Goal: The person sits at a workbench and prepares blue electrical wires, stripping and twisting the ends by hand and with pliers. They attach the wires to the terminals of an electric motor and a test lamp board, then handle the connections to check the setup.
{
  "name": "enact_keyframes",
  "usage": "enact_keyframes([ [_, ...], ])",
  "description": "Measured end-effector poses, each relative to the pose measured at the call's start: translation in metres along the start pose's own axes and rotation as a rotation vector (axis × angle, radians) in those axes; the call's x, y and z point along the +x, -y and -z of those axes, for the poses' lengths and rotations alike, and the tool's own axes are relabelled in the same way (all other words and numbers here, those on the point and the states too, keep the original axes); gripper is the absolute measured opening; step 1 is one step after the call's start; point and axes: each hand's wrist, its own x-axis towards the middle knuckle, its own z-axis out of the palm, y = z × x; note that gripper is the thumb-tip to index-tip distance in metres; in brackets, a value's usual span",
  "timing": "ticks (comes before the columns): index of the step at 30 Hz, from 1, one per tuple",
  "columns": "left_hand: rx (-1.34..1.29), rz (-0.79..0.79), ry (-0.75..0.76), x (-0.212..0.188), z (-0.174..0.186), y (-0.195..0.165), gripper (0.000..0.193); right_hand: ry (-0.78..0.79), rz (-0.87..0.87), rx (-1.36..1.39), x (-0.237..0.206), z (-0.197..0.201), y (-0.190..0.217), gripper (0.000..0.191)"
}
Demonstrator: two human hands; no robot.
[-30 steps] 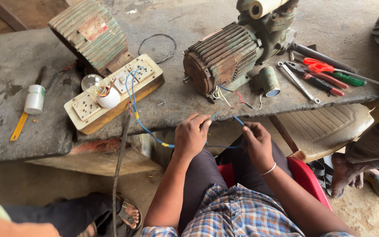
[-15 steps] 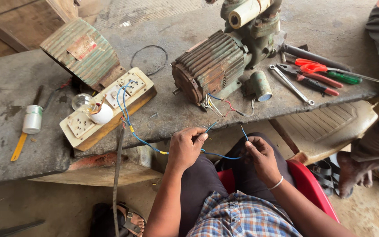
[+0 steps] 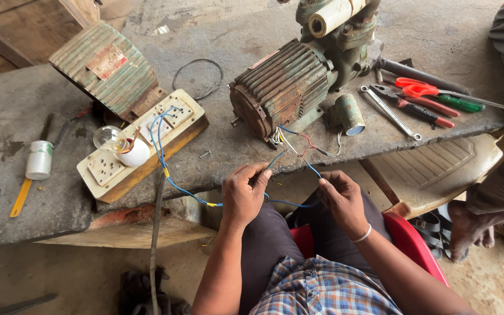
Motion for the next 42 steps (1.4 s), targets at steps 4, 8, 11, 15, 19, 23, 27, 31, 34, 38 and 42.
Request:
enact_keyframes([
  [4, 0.007, -0.036, -0.001, -0.001, 0.001, 0.003, 0.016, 0.043, 0.051, 0.046, 0.004, -0.007, -0.001, 0.017],
  [8, 0.0, -0.069, -0.004, -0.001, 0.003, 0.004, 0.015, 0.044, 0.046, 0.042, 0.003, -0.009, -0.002, 0.017],
  [11, -0.006, -0.067, -0.002, -0.001, 0.004, 0.003, 0.015, 0.041, 0.057, 0.042, 0.002, -0.01, -0.001, 0.017],
  [15, 0.012, -0.031, -0.001, -0.002, 0.006, 0.001, 0.016, 0.024, 0.084, 0.032, 0.0, -0.013, 0.004, 0.018],
  [19, -0.007, -0.044, 0.01, -0.004, 0.008, -0.001, 0.016, 0.011, 0.094, 0.028, -0.002, -0.017, 0.006, 0.019],
  [23, 0.003, -0.034, 0.013, -0.006, 0.009, -0.003, 0.017, -0.016, 0.06, -0.005, -0.001, -0.02, 0.005, 0.02],
  [27, 0.006, -0.048, 0.003, -0.008, 0.01, -0.005, 0.017, -0.016, 0.055, 0.003, 0.0, -0.019, 0.003, 0.02],
  [31, 0.043, -0.033, 0.069, -0.011, 0.012, -0.004, 0.016, -0.021, 0.044, -0.003, -0.003, -0.018, 0.0, 0.02],
  [34, 0.068, -0.021, 0.103, -0.012, 0.013, -0.002, 0.015, -0.015, 0.045, 0.01, -0.005, -0.019, -0.001, 0.02],
  [38, 0.029, -0.034, 0.026, -0.014, 0.007, -0.002, 0.016, -0.019, 0.049, -0.013, -0.006, -0.018, -0.002, 0.02],
  [42, 0.044, -0.101, 0.001, -0.015, 0.001, -0.003, 0.014, -0.021, 0.057, -0.027, -0.006, -0.018, 0.0, 0.021],
])
